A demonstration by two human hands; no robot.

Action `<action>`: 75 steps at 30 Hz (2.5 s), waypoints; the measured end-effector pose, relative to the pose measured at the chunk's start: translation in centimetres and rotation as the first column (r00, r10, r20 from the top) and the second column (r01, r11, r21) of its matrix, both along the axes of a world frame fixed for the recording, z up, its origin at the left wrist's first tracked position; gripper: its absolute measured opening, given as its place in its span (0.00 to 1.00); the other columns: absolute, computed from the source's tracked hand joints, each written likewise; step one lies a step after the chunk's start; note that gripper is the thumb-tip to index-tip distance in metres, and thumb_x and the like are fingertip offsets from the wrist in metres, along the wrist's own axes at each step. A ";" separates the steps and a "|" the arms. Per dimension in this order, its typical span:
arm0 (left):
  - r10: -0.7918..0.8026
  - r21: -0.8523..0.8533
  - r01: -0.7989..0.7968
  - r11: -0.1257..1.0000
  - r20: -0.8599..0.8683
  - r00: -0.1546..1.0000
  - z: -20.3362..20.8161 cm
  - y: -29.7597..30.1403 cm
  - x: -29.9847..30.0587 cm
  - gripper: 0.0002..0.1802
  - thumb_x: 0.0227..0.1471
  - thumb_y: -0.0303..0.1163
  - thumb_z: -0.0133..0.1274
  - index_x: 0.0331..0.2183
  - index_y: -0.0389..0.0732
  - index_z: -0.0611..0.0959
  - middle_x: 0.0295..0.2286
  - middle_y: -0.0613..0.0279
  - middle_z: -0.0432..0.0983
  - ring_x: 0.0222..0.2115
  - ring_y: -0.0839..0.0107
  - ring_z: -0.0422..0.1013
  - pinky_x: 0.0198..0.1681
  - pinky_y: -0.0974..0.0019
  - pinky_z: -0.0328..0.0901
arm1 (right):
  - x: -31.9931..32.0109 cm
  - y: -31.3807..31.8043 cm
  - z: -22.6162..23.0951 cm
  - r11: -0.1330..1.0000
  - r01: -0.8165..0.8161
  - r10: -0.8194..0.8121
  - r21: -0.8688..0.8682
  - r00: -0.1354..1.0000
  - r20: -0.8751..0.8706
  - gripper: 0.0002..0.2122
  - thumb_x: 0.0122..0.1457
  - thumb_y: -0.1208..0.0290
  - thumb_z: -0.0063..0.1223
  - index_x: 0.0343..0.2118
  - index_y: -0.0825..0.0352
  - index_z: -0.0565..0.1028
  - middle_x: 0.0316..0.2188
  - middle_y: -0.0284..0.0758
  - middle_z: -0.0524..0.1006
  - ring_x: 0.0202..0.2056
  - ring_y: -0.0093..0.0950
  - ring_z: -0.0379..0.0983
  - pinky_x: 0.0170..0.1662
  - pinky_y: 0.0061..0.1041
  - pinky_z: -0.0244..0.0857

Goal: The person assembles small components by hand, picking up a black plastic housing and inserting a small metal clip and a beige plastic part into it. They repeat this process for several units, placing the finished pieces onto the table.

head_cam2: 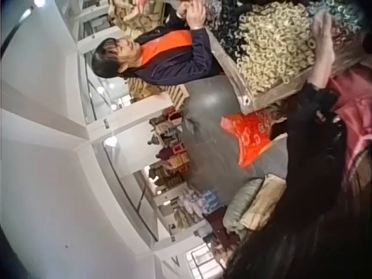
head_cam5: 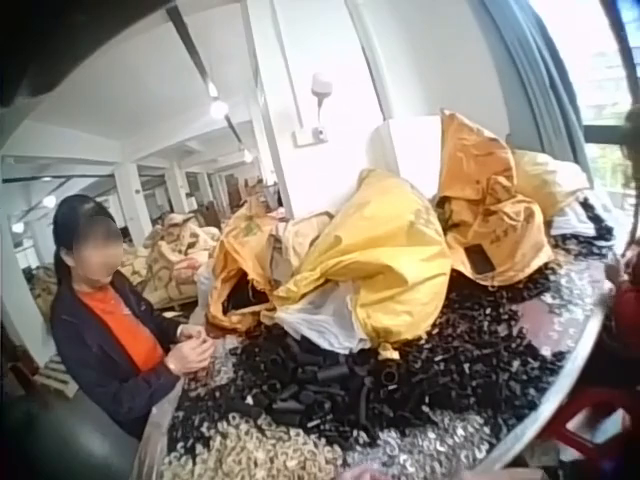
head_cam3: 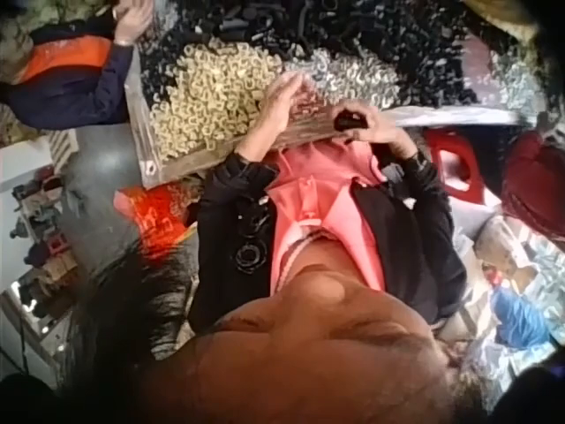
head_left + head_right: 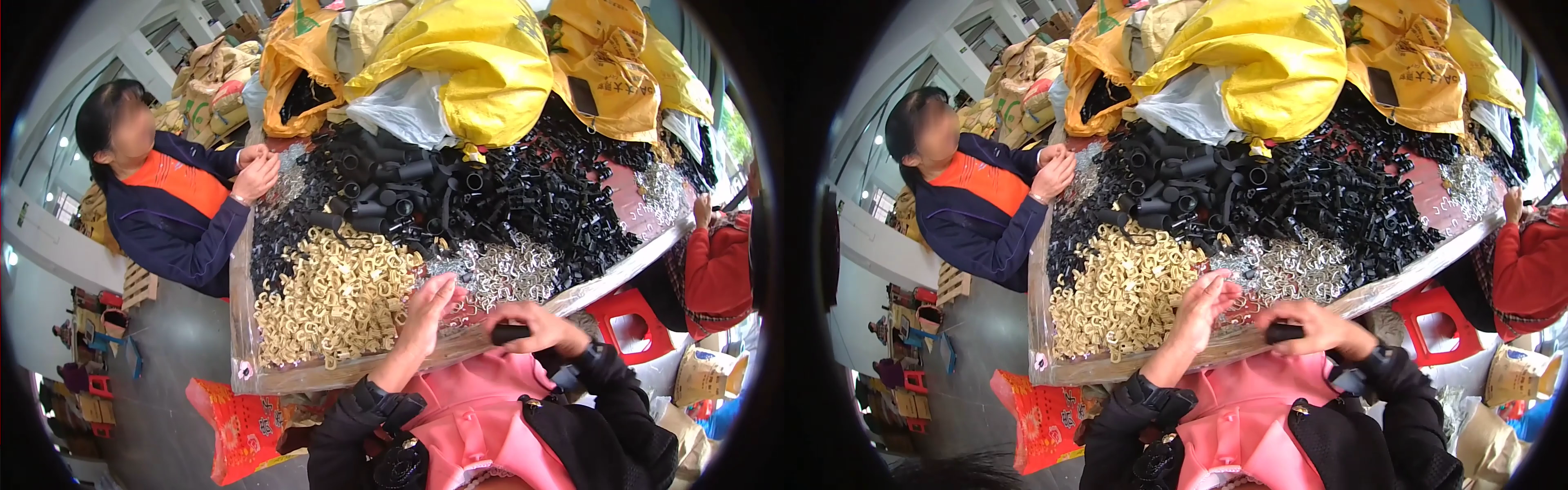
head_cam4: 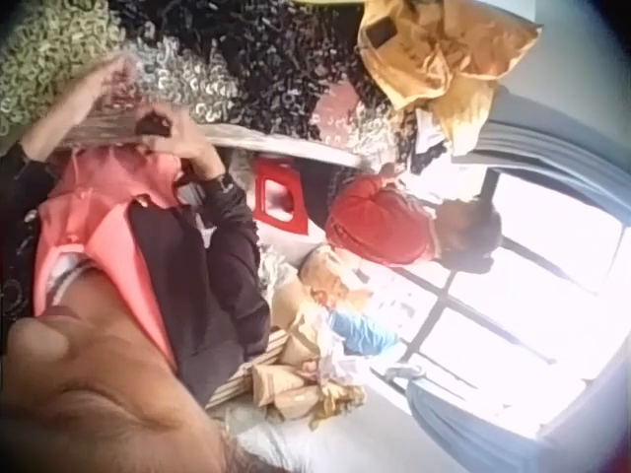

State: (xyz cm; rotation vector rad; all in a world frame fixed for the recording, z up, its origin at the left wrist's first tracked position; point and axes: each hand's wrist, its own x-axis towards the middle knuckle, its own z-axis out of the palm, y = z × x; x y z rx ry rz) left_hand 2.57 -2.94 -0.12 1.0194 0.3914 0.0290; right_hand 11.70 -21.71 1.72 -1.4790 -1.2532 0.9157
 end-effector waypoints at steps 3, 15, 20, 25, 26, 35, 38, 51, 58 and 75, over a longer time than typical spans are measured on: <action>-0.001 0.382 -0.022 0.924 0.059 0.998 -0.9 1.0 1.2 0.19 0.46 0.37 0.47 0.40 0.37 0.69 0.31 0.60 0.70 0.33 0.74 0.66 0.37 0.70 0.61 | 2.6 -7.1 0.3 0.986 -0.130 0.149 -0.100 0.968 0.203 0.20 0.38 0.63 0.58 0.35 0.69 0.70 0.31 0.39 0.72 0.34 0.32 0.69 0.39 0.27 0.61; -0.508 0.870 -0.309 -0.384 0.081 0.858 -2.5 -3.9 14.8 0.14 0.34 0.29 0.53 0.30 0.40 0.74 0.34 0.59 0.65 0.34 0.62 0.62 0.34 0.64 0.61 | 0.2 -10.2 -0.5 0.894 0.364 -0.257 -0.262 0.894 0.367 0.20 0.40 0.65 0.57 0.36 0.72 0.69 0.31 0.39 0.72 0.33 0.34 0.70 0.37 0.26 0.64; -0.413 0.916 -0.211 -0.342 0.055 0.909 -1.6 -3.1 15.0 0.10 0.36 0.29 0.51 0.27 0.40 0.73 0.33 0.59 0.66 0.33 0.63 0.63 0.32 0.65 0.61 | 0.7 -7.2 -0.1 0.931 0.333 -0.263 -0.149 0.896 0.357 0.16 0.42 0.69 0.54 0.35 0.71 0.69 0.29 0.39 0.72 0.30 0.35 0.69 0.34 0.27 0.64; -0.048 0.689 -0.079 0.720 0.163 0.985 -0.3 2.5 11.8 0.09 0.44 0.33 0.48 0.29 0.39 0.71 0.27 0.59 0.69 0.26 0.67 0.69 0.25 0.69 0.65 | 1.4 -2.0 -1.2 0.952 0.298 -0.298 0.072 0.839 0.455 0.09 0.43 0.74 0.50 0.29 0.69 0.69 0.21 0.38 0.68 0.25 0.35 0.67 0.27 0.31 0.61; -0.002 0.222 0.001 0.975 0.004 1.000 0.1 3.5 10.5 0.10 0.47 0.36 0.46 0.31 0.40 0.71 0.24 0.59 0.70 0.24 0.68 0.70 0.24 0.71 0.65 | 1.4 -1.3 -1.7 0.950 0.303 -0.300 0.069 0.839 0.454 0.09 0.43 0.74 0.50 0.29 0.69 0.69 0.21 0.38 0.68 0.25 0.35 0.67 0.27 0.31 0.61; -0.047 -0.232 0.039 0.972 -0.029 0.998 -1.6 5.3 -1.8 0.16 0.51 0.36 0.40 0.39 0.37 0.68 0.24 0.60 0.70 0.20 0.74 0.69 0.20 0.77 0.66 | 2.0 4.7 -5.8 0.969 0.244 -0.119 0.018 0.405 0.906 0.03 0.41 0.72 0.45 0.20 0.64 0.67 0.22 0.34 0.67 0.23 0.30 0.69 0.25 0.28 0.62; -0.036 -0.235 0.024 0.972 -0.046 0.998 -1.8 4.3 -2.5 0.16 0.51 0.35 0.40 0.40 0.36 0.68 0.25 0.58 0.70 0.21 0.73 0.69 0.21 0.76 0.65 | 1.7 5.3 -5.5 0.949 0.303 -0.051 -0.086 0.419 0.907 0.03 0.43 0.71 0.43 0.20 0.64 0.67 0.23 0.34 0.67 0.22 0.30 0.69 0.23 0.26 0.63; -0.206 -0.278 0.209 0.938 0.040 0.978 -2.7 1.2 -1.9 0.18 0.46 0.32 0.47 0.42 0.40 0.68 0.32 0.54 0.71 0.26 0.71 0.70 0.26 0.76 0.65 | 1.5 4.3 -4.0 0.940 0.231 -0.312 -0.249 0.877 -0.366 0.03 0.51 0.75 0.44 0.27 0.68 0.67 0.20 0.30 0.69 0.17 0.17 0.63 0.18 0.15 0.56; -0.267 -0.328 0.279 0.903 0.084 0.960 -2.1 0.7 -1.3 0.16 0.46 0.32 0.48 0.40 0.40 0.70 0.31 0.55 0.71 0.26 0.71 0.70 0.27 0.75 0.65 | 0.8 4.2 -4.4 0.979 0.146 -0.199 -0.139 0.583 -0.787 0.03 0.51 0.77 0.44 0.29 0.68 0.67 0.21 0.32 0.71 0.19 0.15 0.63 0.19 0.10 0.53; -0.018 -0.552 0.067 0.831 0.093 0.996 -4.2 0.9 -1.9 0.19 0.44 0.38 0.50 0.36 0.35 0.70 0.30 0.55 0.71 0.24 0.71 0.70 0.25 0.76 0.66 | 0.3 4.2 -4.5 0.919 0.372 -0.383 0.131 0.921 0.077 0.03 0.51 0.75 0.45 0.29 0.67 0.67 0.24 0.29 0.70 0.25 0.18 0.67 0.26 0.17 0.60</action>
